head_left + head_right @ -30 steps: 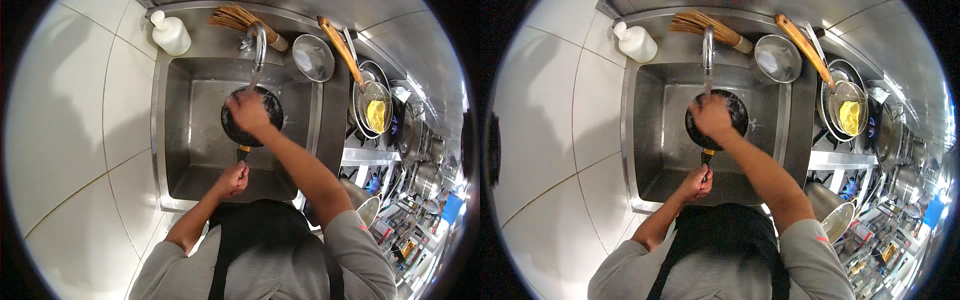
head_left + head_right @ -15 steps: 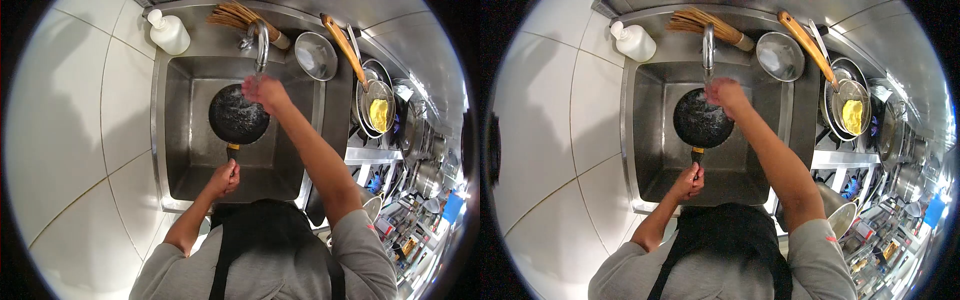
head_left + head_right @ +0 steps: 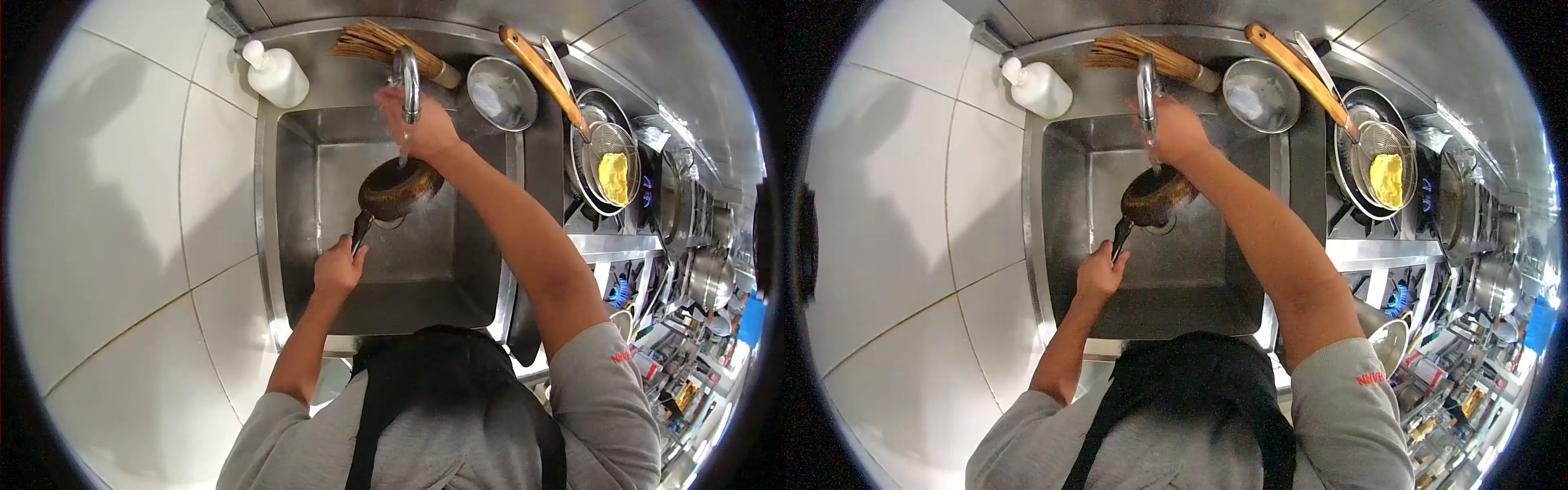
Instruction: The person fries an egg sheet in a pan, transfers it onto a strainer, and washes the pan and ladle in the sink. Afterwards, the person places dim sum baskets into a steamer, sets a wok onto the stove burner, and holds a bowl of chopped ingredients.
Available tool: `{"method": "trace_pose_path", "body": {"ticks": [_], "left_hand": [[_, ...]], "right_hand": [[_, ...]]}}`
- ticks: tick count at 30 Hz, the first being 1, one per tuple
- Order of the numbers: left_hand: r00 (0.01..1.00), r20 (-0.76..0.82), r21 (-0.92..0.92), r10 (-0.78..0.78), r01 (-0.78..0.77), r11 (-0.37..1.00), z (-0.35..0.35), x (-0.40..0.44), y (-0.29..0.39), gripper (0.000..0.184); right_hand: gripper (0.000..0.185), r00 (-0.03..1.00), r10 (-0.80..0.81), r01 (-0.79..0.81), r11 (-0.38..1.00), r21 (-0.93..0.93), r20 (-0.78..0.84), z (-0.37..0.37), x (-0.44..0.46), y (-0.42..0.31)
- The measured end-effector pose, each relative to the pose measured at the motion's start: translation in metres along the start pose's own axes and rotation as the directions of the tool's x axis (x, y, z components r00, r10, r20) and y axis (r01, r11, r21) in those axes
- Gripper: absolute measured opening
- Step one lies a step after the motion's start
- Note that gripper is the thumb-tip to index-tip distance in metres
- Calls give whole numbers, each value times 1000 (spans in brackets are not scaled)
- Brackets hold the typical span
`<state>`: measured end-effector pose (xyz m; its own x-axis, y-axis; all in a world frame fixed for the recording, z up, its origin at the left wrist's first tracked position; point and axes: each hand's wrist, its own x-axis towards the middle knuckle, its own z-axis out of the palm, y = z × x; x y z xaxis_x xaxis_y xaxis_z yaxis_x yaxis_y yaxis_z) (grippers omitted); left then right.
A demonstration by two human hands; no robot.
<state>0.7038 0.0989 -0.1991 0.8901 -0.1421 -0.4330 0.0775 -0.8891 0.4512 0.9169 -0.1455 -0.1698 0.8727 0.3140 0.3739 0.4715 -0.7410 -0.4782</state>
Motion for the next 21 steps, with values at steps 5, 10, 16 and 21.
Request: {"method": "trace_pose_path", "body": {"ticks": [5,10,16,21], "left_hand": [[996,-93,82,14,-6,997,-6,-40,-30,40],[995,-85,-323,-54,23,946,8,-106,-49,36],[894,-140,-516,425,-432,740,-5,-192,-73,15],[884,381,-895,270,279,347,-28,-157,-99,39]], "right_hand": [[47,960,214,-155,944,-290,182,-36,-36,-20],[63,919,375,-384,922,-61,-122,-109,-87,-111],[49,775,433,-484,875,-9,460,-168,-208,-224],[36,755,287,-432,894,118,589,-187,-360,-235]]}}
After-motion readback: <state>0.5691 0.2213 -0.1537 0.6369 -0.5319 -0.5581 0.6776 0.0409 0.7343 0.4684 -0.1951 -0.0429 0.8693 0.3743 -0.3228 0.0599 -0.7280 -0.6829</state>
